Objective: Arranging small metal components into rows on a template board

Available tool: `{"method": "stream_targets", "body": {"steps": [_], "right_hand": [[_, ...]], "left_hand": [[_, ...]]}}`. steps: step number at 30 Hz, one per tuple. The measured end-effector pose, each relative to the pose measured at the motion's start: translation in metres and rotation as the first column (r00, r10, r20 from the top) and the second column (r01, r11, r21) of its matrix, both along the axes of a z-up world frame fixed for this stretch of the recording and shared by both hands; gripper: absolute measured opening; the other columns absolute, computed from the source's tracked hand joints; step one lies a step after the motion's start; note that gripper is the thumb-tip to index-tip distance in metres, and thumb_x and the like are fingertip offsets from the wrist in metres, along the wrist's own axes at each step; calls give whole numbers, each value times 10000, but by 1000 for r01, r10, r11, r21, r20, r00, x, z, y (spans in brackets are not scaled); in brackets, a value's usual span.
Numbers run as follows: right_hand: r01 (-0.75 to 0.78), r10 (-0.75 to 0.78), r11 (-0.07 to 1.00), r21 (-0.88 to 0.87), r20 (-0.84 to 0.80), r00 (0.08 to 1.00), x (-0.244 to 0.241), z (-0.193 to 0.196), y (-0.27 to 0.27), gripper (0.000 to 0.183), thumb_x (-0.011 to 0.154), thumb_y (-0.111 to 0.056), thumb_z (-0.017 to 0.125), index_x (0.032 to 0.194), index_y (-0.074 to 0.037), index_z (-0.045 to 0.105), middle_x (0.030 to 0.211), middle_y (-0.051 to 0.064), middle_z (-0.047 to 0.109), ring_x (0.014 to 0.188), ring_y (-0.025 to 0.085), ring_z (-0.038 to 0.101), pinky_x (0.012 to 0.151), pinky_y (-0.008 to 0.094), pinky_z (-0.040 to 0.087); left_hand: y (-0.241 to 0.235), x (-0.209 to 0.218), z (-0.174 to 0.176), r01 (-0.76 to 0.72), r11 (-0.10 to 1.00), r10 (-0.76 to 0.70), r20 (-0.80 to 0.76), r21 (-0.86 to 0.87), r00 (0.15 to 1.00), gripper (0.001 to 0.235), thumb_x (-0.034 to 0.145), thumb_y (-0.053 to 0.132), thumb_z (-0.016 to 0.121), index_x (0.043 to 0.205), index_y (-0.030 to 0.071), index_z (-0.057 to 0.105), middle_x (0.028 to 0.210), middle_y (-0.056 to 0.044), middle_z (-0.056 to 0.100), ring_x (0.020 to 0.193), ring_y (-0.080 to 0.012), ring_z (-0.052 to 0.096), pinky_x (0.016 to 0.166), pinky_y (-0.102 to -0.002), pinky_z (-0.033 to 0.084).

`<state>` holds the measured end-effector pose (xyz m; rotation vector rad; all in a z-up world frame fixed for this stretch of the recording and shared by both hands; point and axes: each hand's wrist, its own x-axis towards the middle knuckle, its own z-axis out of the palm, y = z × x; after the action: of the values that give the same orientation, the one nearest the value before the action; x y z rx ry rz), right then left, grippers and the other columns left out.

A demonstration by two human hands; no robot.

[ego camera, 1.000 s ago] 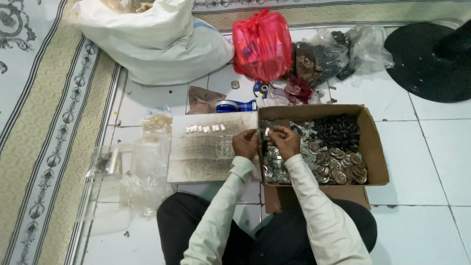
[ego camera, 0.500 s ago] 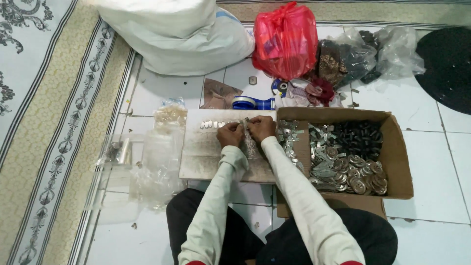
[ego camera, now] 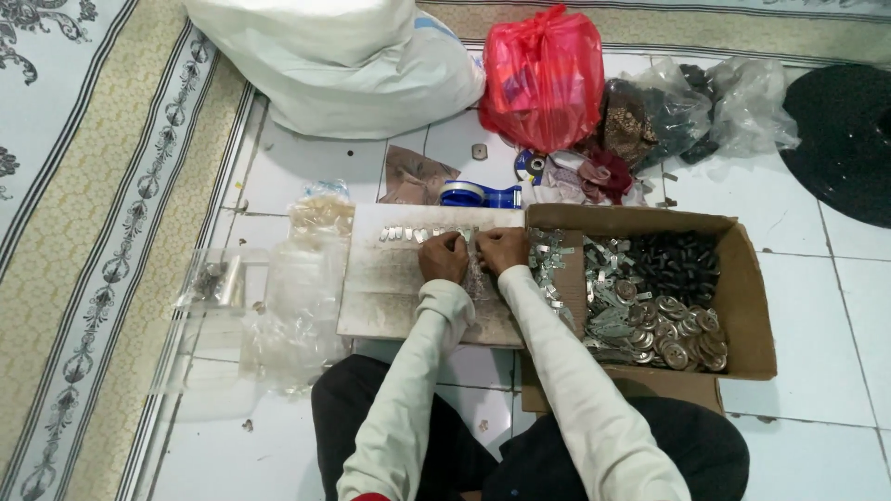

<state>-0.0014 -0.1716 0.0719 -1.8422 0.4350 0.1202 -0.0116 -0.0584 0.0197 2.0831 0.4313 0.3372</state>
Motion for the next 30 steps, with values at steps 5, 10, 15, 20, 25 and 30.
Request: {"method": "stream_targets", "body": {"steps": [5,10,15,20,25,30], "right_hand": [[19,-19,996,-83,6,1000,1,6,4,155,792,-190,781,768,-37,792,596,212,691,502,280,705,440,388,588],[5,3,984,-175,47,999,7,-9,-2,266,797,-240,805,598,-76,742,506,173,648,471,295,679,483,389,557],[-32,56,987,-156,151,987,4,-12,-9,313,842,-224,788,596,-45,714,493,189,621,506,207,625,442,311,458],[56,-47,998,-37,219,975,-26,36,-57,263,895,-278,771,769,-48,753,582,161,664,499,198,648,441,322,531],[-91,207,937,-337,326,923,-42,22,-154,213,911,-93,740,1053,64,760,939,276,747,925,432,724,731,483,570],[-475,397,678,-561,-263,879,-69,27,-173,187,871,-61,697,1013,36,768,1045,276,763,1064,462,714,866,606,594]], "left_hand": [[0,3,-7,28,997,-31,38,73,999,161,801,201,775,927,119,833,767,-154,756,788,-360,755,695,-442,614],[-2,1,-9,5,995,-14,87,103,996,163,787,182,784,923,105,831,748,-165,742,775,-363,750,693,-437,610],[0,-1,-36,-62,989,19,310,131,950,114,759,151,808,872,138,799,690,-96,686,686,-304,705,656,-400,577],[-17,-26,-2,43,998,-55,415,39,908,103,836,56,754,934,86,755,761,-99,660,684,-263,685,574,-337,564],[-86,-45,8,304,941,-338,489,149,805,99,909,29,698,999,54,730,887,-81,651,738,-260,705,533,-312,589],[-158,-58,0,642,493,-700,-170,588,693,178,914,79,640,1048,133,743,987,-100,726,858,-300,762,639,-417,637]]}}
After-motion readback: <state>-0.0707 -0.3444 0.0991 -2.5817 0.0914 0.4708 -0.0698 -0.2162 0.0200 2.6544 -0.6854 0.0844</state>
